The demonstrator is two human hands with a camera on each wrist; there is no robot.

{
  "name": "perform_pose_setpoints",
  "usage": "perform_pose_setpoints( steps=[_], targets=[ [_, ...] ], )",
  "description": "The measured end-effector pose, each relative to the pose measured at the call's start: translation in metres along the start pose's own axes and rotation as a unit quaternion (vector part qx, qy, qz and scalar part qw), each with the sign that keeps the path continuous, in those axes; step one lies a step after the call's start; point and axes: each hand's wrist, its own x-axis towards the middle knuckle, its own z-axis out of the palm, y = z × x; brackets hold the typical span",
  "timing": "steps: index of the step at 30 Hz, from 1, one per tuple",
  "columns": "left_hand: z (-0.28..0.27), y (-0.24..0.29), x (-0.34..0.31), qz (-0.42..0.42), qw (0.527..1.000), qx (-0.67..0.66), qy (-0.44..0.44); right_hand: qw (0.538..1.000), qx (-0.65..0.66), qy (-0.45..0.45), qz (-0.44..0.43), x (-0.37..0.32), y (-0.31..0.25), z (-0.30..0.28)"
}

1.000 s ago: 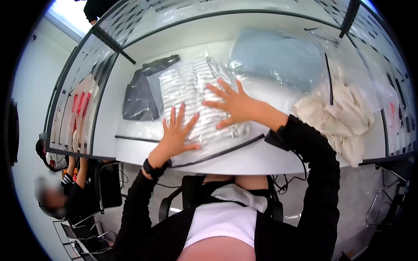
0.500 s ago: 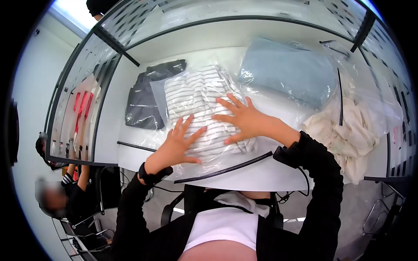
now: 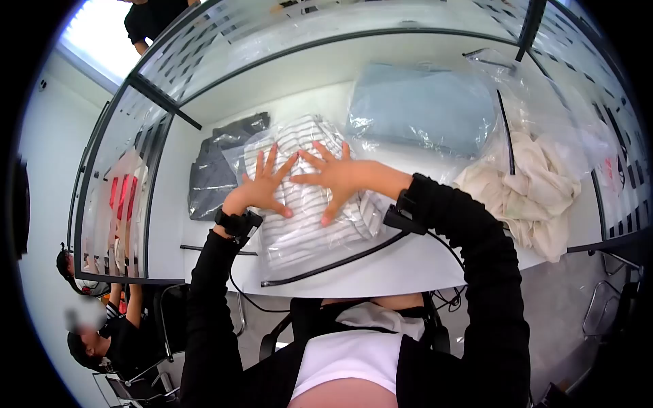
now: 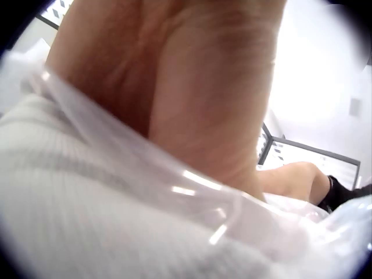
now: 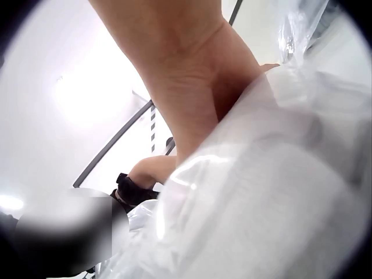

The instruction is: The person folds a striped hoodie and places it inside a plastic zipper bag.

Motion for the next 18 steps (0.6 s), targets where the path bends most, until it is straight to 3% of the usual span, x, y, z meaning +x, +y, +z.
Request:
perform_pose_setpoints(
  steps=[6,13,16,18],
  targets=[
    [0.0,0.008,0.0,-0.002,0.998,0.061,0.018,0.999,-0.032,-0.002,0.014,0.002,-0.006,-0.001],
    [0.001,0.006,0.0,0.005,0.999,0.036,0.006,0.998,-0.027,0.048,0.006,0.002,-0.003,0.009],
    [0.007,0.003,-0.005,0.021,0.998,0.004,0.061,0.996,-0.031,0.085,0.006,-0.005,-0.004,0.012],
    [0.025,-0.004,-0.018,-0.012,0.987,-0.013,0.161,0.985,0.012,0.17,0.014,-0.011,0.005,0.024]
  ],
)
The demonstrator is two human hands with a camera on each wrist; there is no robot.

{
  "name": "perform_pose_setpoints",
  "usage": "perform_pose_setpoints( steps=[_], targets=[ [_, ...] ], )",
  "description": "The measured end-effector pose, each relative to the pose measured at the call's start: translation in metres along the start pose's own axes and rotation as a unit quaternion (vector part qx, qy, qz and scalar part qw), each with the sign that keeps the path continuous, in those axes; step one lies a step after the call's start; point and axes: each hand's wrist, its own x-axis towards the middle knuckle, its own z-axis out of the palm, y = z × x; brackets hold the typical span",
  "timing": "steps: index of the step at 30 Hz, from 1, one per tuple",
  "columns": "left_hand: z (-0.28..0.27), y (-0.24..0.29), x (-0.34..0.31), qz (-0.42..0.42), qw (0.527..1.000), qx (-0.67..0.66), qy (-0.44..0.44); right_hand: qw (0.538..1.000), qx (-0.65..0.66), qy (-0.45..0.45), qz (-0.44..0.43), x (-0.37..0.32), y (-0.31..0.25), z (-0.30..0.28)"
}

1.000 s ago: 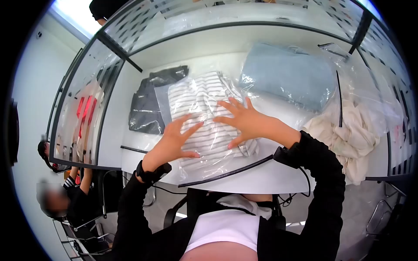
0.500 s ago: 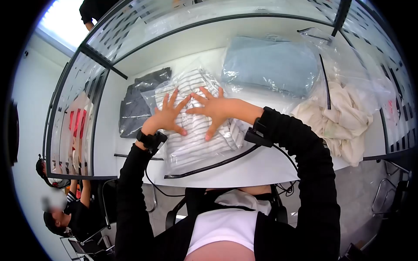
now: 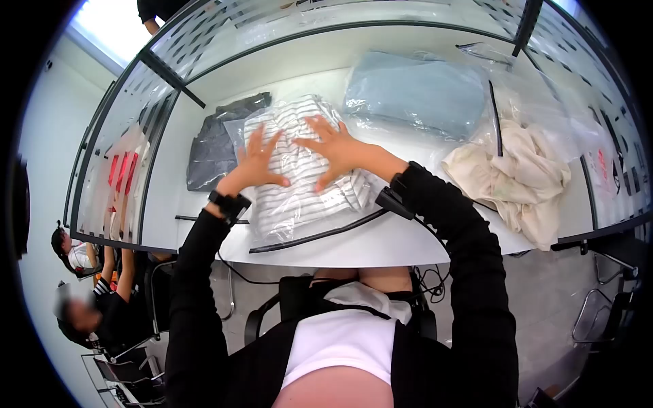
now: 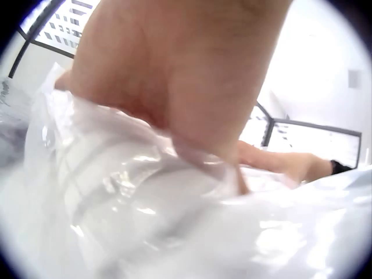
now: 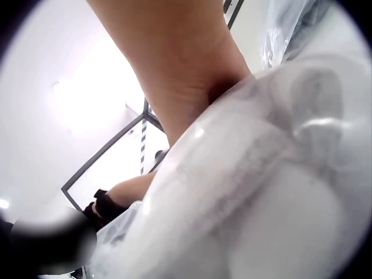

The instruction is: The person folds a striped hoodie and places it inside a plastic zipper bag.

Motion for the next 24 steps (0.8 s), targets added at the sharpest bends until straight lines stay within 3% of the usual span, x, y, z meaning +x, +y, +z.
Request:
perform_pose_setpoints(
  steps=[2,5,6,8,9,10,15,18,20,23,24],
  targets=[
    [-0.008,0.005,-0.03,-0.024,0.995,0.026,0.095,0.994,0.071,0.087,0.02,-0.013,0.009,-0.003],
    [0.009,-0.023,-0.066,-0.125,0.961,-0.159,0.188,0.958,0.165,0.143,0.185,-0.043,0.025,-0.012],
    [0.007,-0.018,-0.079,-0.177,0.936,-0.275,0.131,0.937,0.229,0.156,0.214,-0.05,0.029,-0.014],
    [-0.005,-0.005,-0.099,-0.268,0.83,-0.488,0.016,0.892,0.329,0.056,0.306,-0.056,0.012,-0.032],
    [-0.001,-0.004,-0.102,-0.258,0.789,-0.558,0.01,0.86,0.372,0.007,0.35,-0.058,0.005,-0.037],
    [0.006,-0.004,-0.104,-0.247,0.741,-0.625,0.003,0.869,0.339,0.008,0.359,-0.056,0.001,-0.034],
    [0.016,0.006,-0.086,-0.154,0.512,-0.843,-0.063,0.806,0.51,-0.031,0.299,-0.045,-0.001,-0.02],
    [-0.002,0.026,-0.084,-0.157,0.537,-0.827,-0.06,0.761,0.597,-0.026,0.255,-0.052,-0.018,-0.018],
    [-0.024,0.041,-0.088,-0.14,0.531,-0.834,-0.062,0.779,0.581,-0.038,0.234,-0.056,-0.018,-0.017],
    [-0.036,0.051,-0.089,-0.099,0.575,-0.812,-0.01,0.816,0.531,-0.04,0.222,-0.054,-0.013,-0.033],
    [-0.036,0.046,-0.082,-0.123,0.541,-0.832,-0.008,0.825,0.515,-0.029,0.231,-0.051,-0.014,-0.046]
  ],
)
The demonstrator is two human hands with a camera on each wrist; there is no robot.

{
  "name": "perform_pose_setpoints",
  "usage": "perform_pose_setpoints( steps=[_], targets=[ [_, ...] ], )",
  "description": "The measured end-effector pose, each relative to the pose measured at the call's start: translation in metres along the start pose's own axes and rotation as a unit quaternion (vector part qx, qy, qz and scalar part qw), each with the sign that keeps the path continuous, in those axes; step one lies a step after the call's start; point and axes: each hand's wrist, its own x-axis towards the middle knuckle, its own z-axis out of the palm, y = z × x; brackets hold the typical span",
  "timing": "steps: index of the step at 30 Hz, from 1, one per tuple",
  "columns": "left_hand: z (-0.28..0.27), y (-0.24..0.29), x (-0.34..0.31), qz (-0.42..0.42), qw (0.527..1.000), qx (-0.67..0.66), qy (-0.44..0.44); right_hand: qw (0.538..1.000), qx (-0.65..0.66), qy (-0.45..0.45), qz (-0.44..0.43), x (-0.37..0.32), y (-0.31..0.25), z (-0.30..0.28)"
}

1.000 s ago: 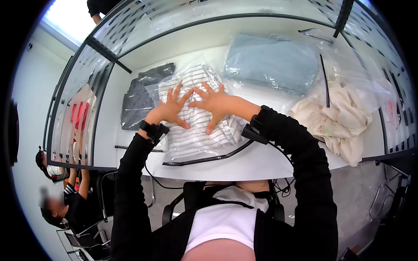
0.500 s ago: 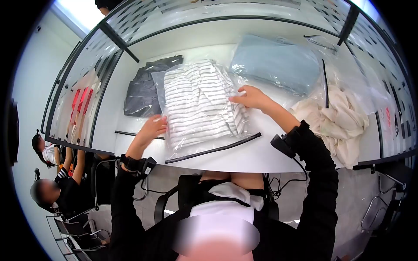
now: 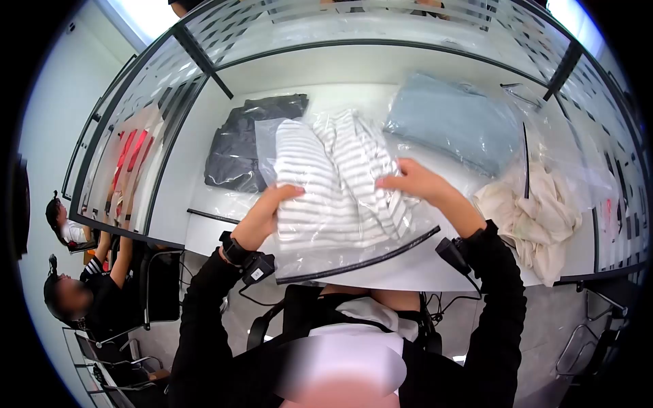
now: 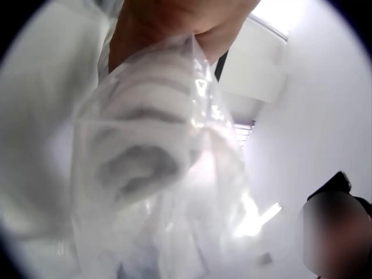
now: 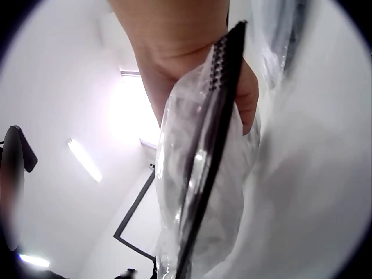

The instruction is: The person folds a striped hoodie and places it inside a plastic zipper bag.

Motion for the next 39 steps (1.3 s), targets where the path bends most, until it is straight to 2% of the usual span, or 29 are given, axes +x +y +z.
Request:
perform_pose_setpoints(
  steps=[1,3,4,5,6,7,8,9,10,11,12,13,14,15,16,17,18,19,20,21,22,25,28,31,32,33,35,37,39],
  targets=[
    [0.007,0.015,-0.009,0.051,0.994,0.099,0.018,1.0,-0.014,0.017,0.0,-0.001,-0.013,-0.004],
    [-0.021,0.033,0.002,0.154,0.98,0.096,0.083,0.978,0.042,0.16,-0.126,0.001,-0.037,-0.006],
    [-0.017,0.051,-0.001,0.27,0.959,0.052,0.073,0.973,0.093,0.13,-0.167,0.007,-0.047,-0.016],
    [-0.011,0.081,-0.002,0.339,0.915,0.143,0.166,0.963,0.146,0.1,-0.205,0.012,-0.055,-0.026],
    [-0.035,0.117,0.011,0.438,0.871,0.147,0.168,0.958,0.14,0.095,-0.23,0.011,-0.063,-0.03],
    [-0.069,0.166,0.028,0.536,0.815,0.147,0.166,0.953,0.13,0.09,-0.259,0.009,-0.075,-0.034],
    [-0.084,0.191,0.037,0.628,0.747,0.144,0.16,0.946,0.118,0.085,-0.288,0.006,-0.08,-0.037],
    [-0.031,0.213,0.018,0.587,0.797,-0.052,0.131,0.948,0.132,0.067,-0.281,0.006,-0.074,-0.037],
    [-0.056,0.231,0.03,0.667,0.7,0.16,0.2,0.949,0.142,0.05,-0.276,0.008,-0.066,-0.038],
    [-0.081,0.249,0.041,0.723,0.54,0.316,0.291,0.95,0.152,0.033,-0.271,0.007,-0.06,-0.04],
    [-0.085,0.259,0.046,0.676,0.669,0.217,0.221,0.965,0.11,0.063,-0.231,0.001,-0.056,-0.032],
    [-0.094,0.272,0.051,0.605,0.775,0.111,0.143,0.974,0.072,0.058,-0.205,-0.006,-0.051,-0.028],
    [-0.133,0.276,0.075,0.59,0.78,0.202,0.049,0.982,0.035,0.051,-0.18,-0.01,-0.046,-0.024],
    [-0.113,0.255,0.071,0.511,0.841,0.162,0.073,0.987,-0.001,0.044,-0.155,-0.013,-0.04,-0.021],
    [-0.113,0.235,0.071,0.527,0.69,0.481,0.124,0.99,-0.027,0.027,-0.136,-0.014,-0.033,-0.02],
    [-0.099,0.212,0.078,0.431,0.862,0.251,0.088,0.992,-0.053,0.009,-0.118,-0.015,-0.025,-0.021],
    [-0.1,0.193,0.083,0.362,0.882,0.285,0.102,0.992,-0.08,-0.01,-0.101,-0.015,-0.017,-0.022],
    [-0.102,0.169,0.085,0.329,0.895,0.296,0.058,0.991,-0.09,-0.031,-0.089,-0.015,-0.011,-0.022],
    [-0.118,0.151,0.099,0.247,0.884,0.377,0.123,0.99,-0.091,-0.05,-0.092,-0.016,-0.008,-0.022],
    [-0.076,0.133,0.075,0.194,0.777,0.559,0.213,0.989,-0.09,-0.07,-0.093,-0.018,-0.005,-0.021],
    [-0.097,0.114,0.081,0.216,0.748,0.602,0.177,0.99,-0.08,-0.078,-0.09,-0.02,-0.002,-0.018],
    [-0.113,0.079,0.065,0.093,0.591,0.782,0.174,0.989,-0.065,-0.101,-0.081,-0.025,-0.003,-0.015],
    [-0.119,0.074,0.036,-0.082,0.603,0.787,0.105,0.988,-0.067,-0.117,-0.076,-0.034,-0.009,-0.012],
    [-0.146,0.056,0.015,-0.109,0.623,0.769,0.094,0.987,-0.058,-0.122,-0.084,-0.036,-0.002,-0.013],
    [-0.164,0.043,0.015,-0.078,0.64,0.762,0.063,0.987,-0.055,-0.124,-0.084,-0.035,-0.001,-0.013],
    [-0.134,0.036,0.007,-0.08,0.605,0.786,0.096,0.987,-0.05,-0.126,-0.081,-0.033,0.002,-0.013],
    [-0.123,0.015,0.009,-0.001,0.6,0.793,0.102,0.987,-0.044,-0.131,-0.082,-0.027,0.009,-0.009],
    [-0.101,-0.004,0.017,0.092,0.637,0.761,0.084,0.986,-0.044,-0.14,-0.085,-0.015,0.016,-0.002],
    [-0.068,-0.025,0.024,0.12,0.593,0.791,0.085,0.989,-0.001,-0.14,-0.052,-0.003,0.02,0.011]
  ],
)
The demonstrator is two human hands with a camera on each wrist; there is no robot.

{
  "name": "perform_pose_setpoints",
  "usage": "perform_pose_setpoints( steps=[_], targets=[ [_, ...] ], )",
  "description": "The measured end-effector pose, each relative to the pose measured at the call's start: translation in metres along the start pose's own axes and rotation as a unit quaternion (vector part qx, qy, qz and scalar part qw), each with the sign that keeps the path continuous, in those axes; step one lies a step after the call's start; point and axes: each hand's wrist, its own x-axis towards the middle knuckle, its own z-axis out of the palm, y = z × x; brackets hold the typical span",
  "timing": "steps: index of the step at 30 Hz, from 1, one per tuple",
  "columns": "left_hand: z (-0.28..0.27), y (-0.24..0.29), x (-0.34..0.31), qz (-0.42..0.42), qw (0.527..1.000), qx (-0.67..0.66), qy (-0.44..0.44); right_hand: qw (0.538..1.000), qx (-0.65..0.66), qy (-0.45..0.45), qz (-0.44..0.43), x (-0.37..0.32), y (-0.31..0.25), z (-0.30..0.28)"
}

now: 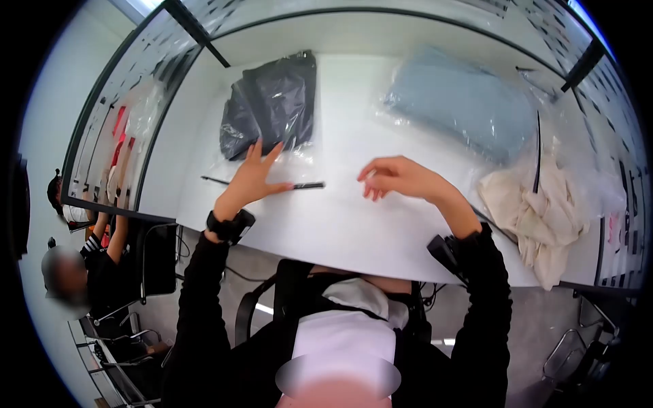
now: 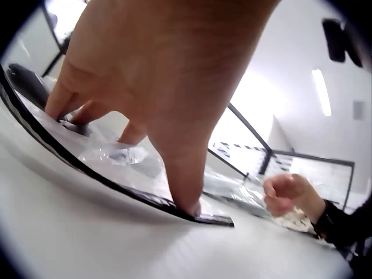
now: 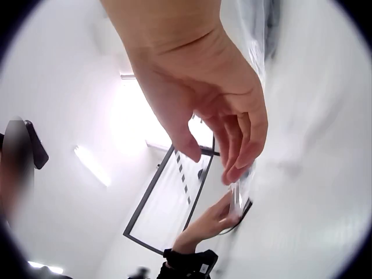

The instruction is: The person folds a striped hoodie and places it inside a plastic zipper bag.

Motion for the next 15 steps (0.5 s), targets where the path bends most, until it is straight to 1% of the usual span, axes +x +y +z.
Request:
perform_pose_setpoints(
  steps=[2,5,8,11,14,15],
  targets=[
    [0.008,0.018,0.004,0.014,0.999,0.044,0.01,0.998,-0.027,0.05,0.009,0.019,0.015,0.007],
    [0.012,0.026,-0.001,0.007,0.999,0.038,0.016,0.984,-0.069,0.149,0.064,0.034,0.016,0.018],
    [0.023,0.031,-0.011,0.013,0.997,0.022,0.071,0.986,-0.095,0.063,0.119,0.042,0.007,0.033],
    [0.019,0.046,-0.023,0.012,0.992,-0.053,0.116,0.989,-0.063,0.081,0.105,0.051,0.017,0.041],
    [0.013,0.064,-0.028,0.051,0.99,-0.112,0.07,0.99,-0.018,0.093,0.102,0.049,0.019,0.04],
    [0.012,0.071,-0.03,0.082,0.991,-0.057,0.092,0.99,-0.003,0.095,0.101,0.048,0.02,0.04]
  ],
)
